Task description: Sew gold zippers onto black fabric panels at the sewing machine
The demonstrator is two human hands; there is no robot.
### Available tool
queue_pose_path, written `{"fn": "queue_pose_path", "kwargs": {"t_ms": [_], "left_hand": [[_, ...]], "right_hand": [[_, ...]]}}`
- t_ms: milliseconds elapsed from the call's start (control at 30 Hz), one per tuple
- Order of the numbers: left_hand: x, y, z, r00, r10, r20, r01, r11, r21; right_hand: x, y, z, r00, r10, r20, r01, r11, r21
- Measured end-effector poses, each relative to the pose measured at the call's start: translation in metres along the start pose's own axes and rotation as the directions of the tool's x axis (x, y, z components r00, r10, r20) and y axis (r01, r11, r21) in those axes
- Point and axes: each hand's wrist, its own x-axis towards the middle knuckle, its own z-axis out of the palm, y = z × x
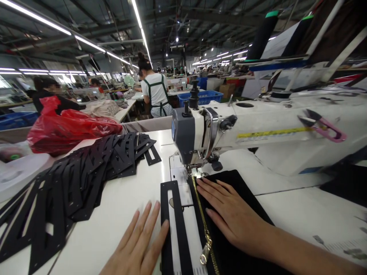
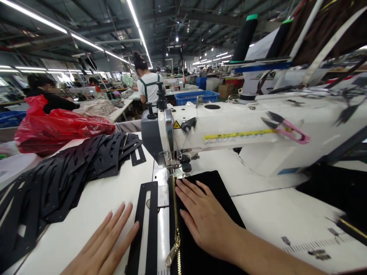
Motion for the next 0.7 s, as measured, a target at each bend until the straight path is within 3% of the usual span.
{"fn": "queue_pose_path", "kwargs": {"t_ms": [133,300,433,533,700], "left_hand": [[0.015,-0.010,-0.004,0.991,0.010,0.130,0.010,0.987,-0.158],[0.005,0.004,0.013,0.998,0.027,-0.052,-0.037,0.977,-0.210],[0.008,0.011,0.018,0.986,-0.158,-0.043,0.143,0.958,-0.248],[0.022,-0.002,0.016,0.978,-0.201,-0.059,0.182,0.956,-0.232],[0.051,-0.024,0.010,0.950,-0.220,-0.219,0.154,0.947,-0.283]], "right_hand": [[0.000,0.000,0.000,1.000,-0.015,-0.005,0.015,1.000,-0.020],[-0.002,-0.004,-0.002,1.000,-0.014,0.001,0.014,1.000,-0.023],[-0.005,-0.006,0.000,1.000,-0.014,-0.019,0.014,1.000,-0.004],[-0.005,-0.006,0.001,1.000,-0.012,-0.025,0.012,1.000,0.011],[-0.004,-0.006,-0.002,1.000,-0.016,0.012,0.015,0.999,0.030]]}}
